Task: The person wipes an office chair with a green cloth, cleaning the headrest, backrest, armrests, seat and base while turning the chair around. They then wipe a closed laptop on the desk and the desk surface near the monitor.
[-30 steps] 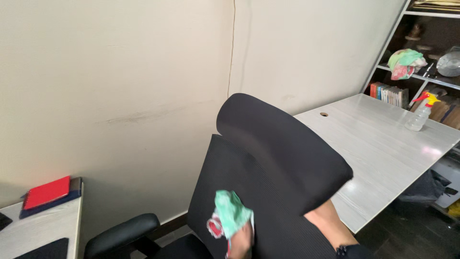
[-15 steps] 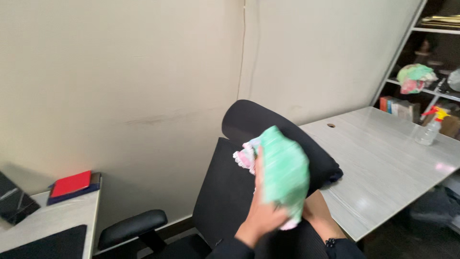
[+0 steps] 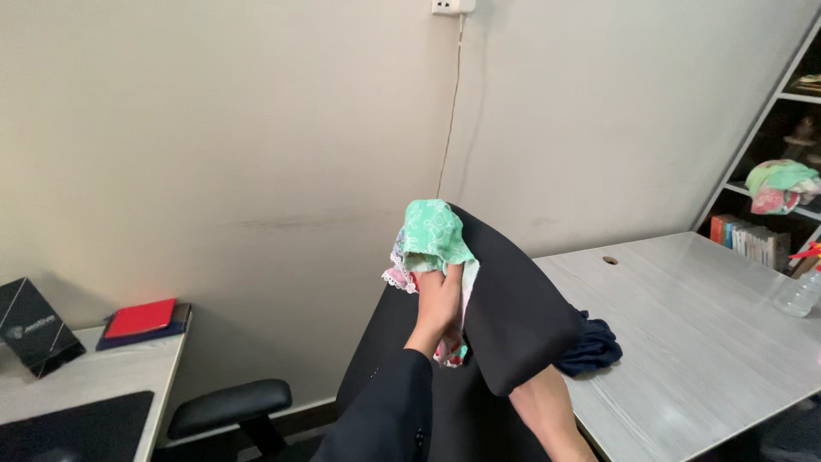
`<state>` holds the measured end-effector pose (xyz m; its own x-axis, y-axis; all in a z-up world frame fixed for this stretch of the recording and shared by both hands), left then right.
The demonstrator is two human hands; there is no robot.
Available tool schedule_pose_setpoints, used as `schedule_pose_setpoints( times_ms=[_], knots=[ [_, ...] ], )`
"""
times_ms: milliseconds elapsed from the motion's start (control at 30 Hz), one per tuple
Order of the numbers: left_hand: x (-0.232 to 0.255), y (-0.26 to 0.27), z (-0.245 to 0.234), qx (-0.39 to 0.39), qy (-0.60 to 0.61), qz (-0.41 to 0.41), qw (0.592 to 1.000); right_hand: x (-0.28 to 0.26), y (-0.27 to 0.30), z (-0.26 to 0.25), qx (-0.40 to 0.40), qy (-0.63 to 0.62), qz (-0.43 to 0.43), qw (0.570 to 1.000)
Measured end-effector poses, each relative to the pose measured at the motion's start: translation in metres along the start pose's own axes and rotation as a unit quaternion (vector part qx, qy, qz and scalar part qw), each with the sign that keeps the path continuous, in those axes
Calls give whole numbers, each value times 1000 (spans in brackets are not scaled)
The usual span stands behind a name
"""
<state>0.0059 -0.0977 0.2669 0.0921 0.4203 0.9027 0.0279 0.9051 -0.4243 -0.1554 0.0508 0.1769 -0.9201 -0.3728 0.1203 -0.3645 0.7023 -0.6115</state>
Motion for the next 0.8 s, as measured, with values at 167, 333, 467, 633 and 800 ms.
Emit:
schedule_pose_setpoints(
  times_ms=[167, 333, 467, 633, 800],
  knots=[
    [0, 51, 5, -71, 47, -63, 994, 5, 4, 4, -46, 42, -24, 998],
    [27, 139, 0, -128, 37, 11, 991, 22, 19, 20, -103, -20, 114, 988],
    [60, 143, -11, -183, -106, 132, 968, 24, 28, 15, 58, -149, 91, 983],
    [97, 73, -6, -191, -140, 233, 943, 24, 17, 16, 94, -109, 16, 990],
    [82, -19, -13, -101, -173, 144, 969, 24, 17, 20, 62, -107, 41, 992]
  ],
)
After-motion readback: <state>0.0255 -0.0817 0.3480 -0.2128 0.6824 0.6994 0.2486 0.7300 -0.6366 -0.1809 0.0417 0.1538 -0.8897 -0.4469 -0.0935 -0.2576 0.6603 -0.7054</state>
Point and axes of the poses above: each hand's wrist, its own y-axis away from the middle knuckle, its own z-axis out of the palm, x = y × z, the point moved 4 cm from there along -y, towards the middle knuckle, and after that the axes turned 14 degrees about -z, right-handed, at the moved point
